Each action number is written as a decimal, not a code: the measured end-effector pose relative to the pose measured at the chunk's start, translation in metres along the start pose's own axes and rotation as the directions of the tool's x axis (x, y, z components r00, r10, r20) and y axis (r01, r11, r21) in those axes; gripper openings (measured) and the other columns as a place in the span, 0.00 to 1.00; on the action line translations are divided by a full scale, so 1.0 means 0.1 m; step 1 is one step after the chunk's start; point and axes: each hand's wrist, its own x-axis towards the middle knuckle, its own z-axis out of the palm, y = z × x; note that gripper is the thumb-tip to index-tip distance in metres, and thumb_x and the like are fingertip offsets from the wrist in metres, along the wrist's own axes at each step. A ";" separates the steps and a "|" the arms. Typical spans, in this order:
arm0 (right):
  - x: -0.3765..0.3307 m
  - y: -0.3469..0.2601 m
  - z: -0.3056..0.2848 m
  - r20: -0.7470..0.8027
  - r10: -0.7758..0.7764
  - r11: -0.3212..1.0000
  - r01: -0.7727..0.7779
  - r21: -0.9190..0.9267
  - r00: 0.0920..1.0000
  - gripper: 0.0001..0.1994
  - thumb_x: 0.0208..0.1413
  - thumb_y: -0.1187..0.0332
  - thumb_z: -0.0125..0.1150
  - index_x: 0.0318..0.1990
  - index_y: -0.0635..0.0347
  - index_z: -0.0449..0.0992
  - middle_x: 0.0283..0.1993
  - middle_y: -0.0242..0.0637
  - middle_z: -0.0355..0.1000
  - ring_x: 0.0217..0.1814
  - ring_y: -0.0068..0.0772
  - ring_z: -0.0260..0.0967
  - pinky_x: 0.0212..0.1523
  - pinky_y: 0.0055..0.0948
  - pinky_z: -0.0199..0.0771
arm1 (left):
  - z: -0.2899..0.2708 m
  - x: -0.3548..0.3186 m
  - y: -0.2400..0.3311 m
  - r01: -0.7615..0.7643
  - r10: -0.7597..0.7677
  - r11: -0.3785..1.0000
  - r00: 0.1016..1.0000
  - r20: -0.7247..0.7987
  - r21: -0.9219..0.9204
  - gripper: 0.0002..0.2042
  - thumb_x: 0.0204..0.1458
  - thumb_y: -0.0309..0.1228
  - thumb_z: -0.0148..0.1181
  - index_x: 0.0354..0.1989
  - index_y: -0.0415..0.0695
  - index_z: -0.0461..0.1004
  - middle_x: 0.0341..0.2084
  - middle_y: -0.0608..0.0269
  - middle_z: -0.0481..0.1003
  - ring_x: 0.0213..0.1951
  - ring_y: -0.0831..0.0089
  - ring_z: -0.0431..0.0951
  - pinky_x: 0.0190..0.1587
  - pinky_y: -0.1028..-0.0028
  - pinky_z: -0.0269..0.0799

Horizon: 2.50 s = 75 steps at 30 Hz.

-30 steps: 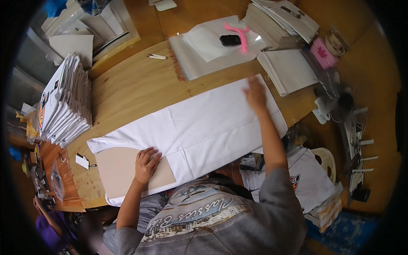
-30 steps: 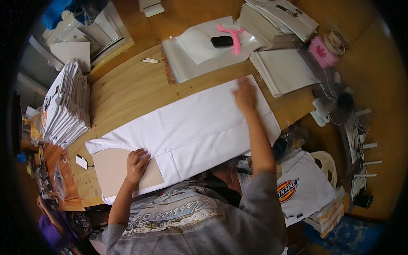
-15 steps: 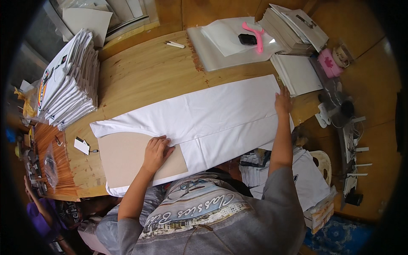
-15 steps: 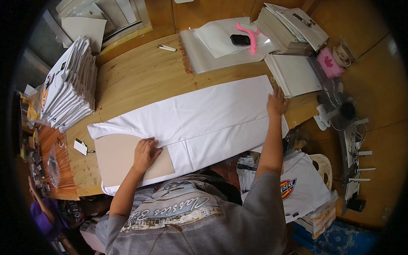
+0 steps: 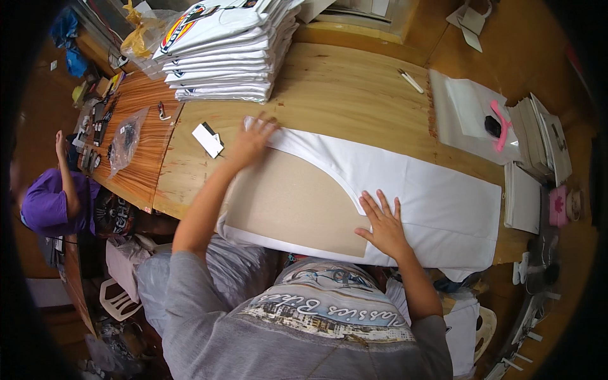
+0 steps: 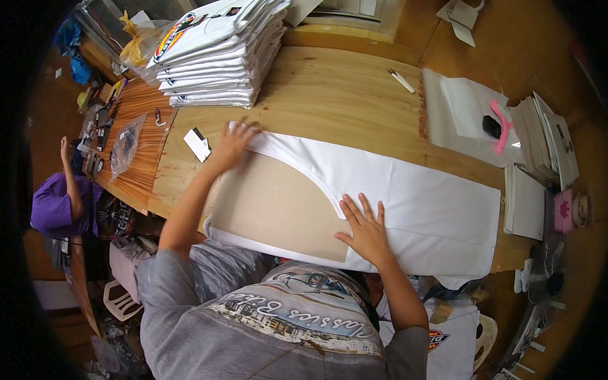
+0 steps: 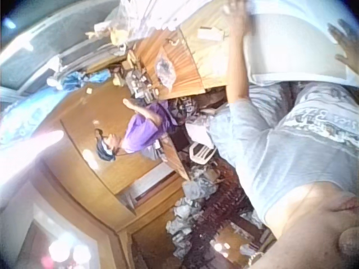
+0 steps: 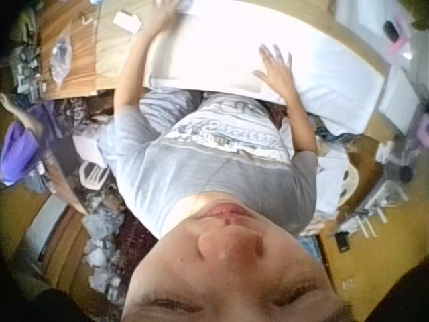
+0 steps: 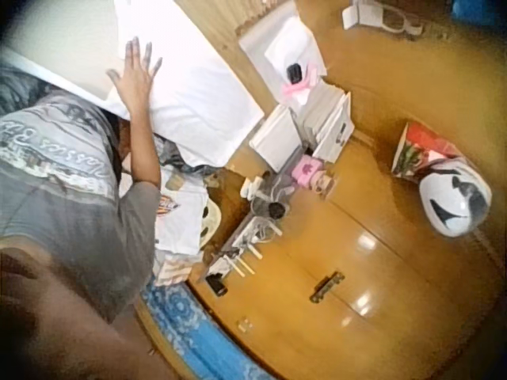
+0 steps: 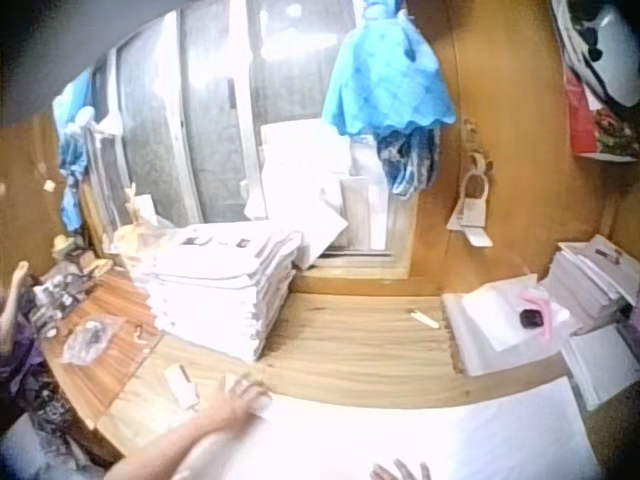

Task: The person folds white tank tops on a wooden table using a cardboard template to ensure consistent creases. They place a tag on the folded garment and stack it with others. The process is repeated for multiple shirts.

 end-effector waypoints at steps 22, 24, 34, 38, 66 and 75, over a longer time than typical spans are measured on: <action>-0.21 0.12 0.04 -0.271 0.083 0.996 -0.089 -0.012 0.959 0.25 0.47 0.54 0.49 0.53 0.51 0.60 0.59 0.30 0.51 0.62 0.33 0.43 0.57 0.53 0.35 | -0.35 -0.59 0.16 0.184 -0.268 0.816 0.961 -0.075 -0.547 0.05 0.36 0.14 0.47 0.23 0.36 0.66 0.22 0.53 0.66 0.26 0.59 0.67 0.29 0.72 0.62; -0.51 0.37 -0.02 -0.462 0.196 0.965 -0.255 -0.068 0.865 0.19 0.48 0.61 0.50 0.49 0.54 0.65 0.55 0.35 0.57 0.59 0.35 0.50 0.56 0.50 0.41 | -0.69 -1.05 0.69 0.351 -0.093 0.516 0.930 0.356 -0.781 0.05 0.38 0.14 0.47 0.22 0.38 0.66 0.21 0.60 0.70 0.28 0.68 0.71 0.33 0.75 0.64; -3.30 2.52 1.28 -0.130 0.991 0.107 -0.742 0.662 0.027 0.20 0.37 0.77 0.56 0.44 0.65 0.67 0.48 0.41 0.63 0.50 0.38 0.58 0.52 0.29 0.54 | 0.59 -1.94 1.96 0.700 -0.295 -0.107 0.655 0.696 -0.706 0.08 0.44 0.16 0.46 0.28 0.39 0.73 0.28 0.63 0.73 0.37 0.74 0.69 0.44 0.76 0.61; -3.30 2.54 1.09 0.232 0.920 -0.081 -0.426 0.901 0.315 0.18 0.41 0.70 0.61 0.43 0.62 0.69 0.44 0.35 0.66 0.44 0.29 0.62 0.47 0.25 0.57 | 0.64 -1.71 2.47 0.620 -0.061 0.071 0.784 0.617 -0.781 0.16 0.41 0.12 0.40 0.30 0.38 0.75 0.31 0.63 0.74 0.37 0.74 0.70 0.45 0.77 0.61; -2.23 3.31 -0.53 -0.567 0.715 0.656 -0.113 0.746 0.408 0.10 0.39 0.71 0.61 0.31 0.65 0.70 0.25 0.37 0.69 0.27 0.27 0.65 0.30 0.23 0.64 | -0.05 0.36 2.31 0.042 -0.005 0.802 0.998 0.063 -0.596 0.16 0.35 0.31 0.64 0.33 0.42 0.68 0.26 0.64 0.67 0.27 0.73 0.65 0.31 0.76 0.64; -1.44 3.57 -0.61 -0.360 0.854 0.515 -0.708 0.482 0.376 0.15 0.42 0.60 0.59 0.36 0.60 0.70 0.37 0.41 0.71 0.40 0.42 0.67 0.38 0.34 0.66 | 0.08 0.57 2.21 0.499 -0.316 0.535 0.867 0.387 -0.682 0.11 0.44 0.27 0.57 0.30 0.43 0.58 0.13 0.70 0.62 0.18 0.83 0.55 0.20 0.81 0.54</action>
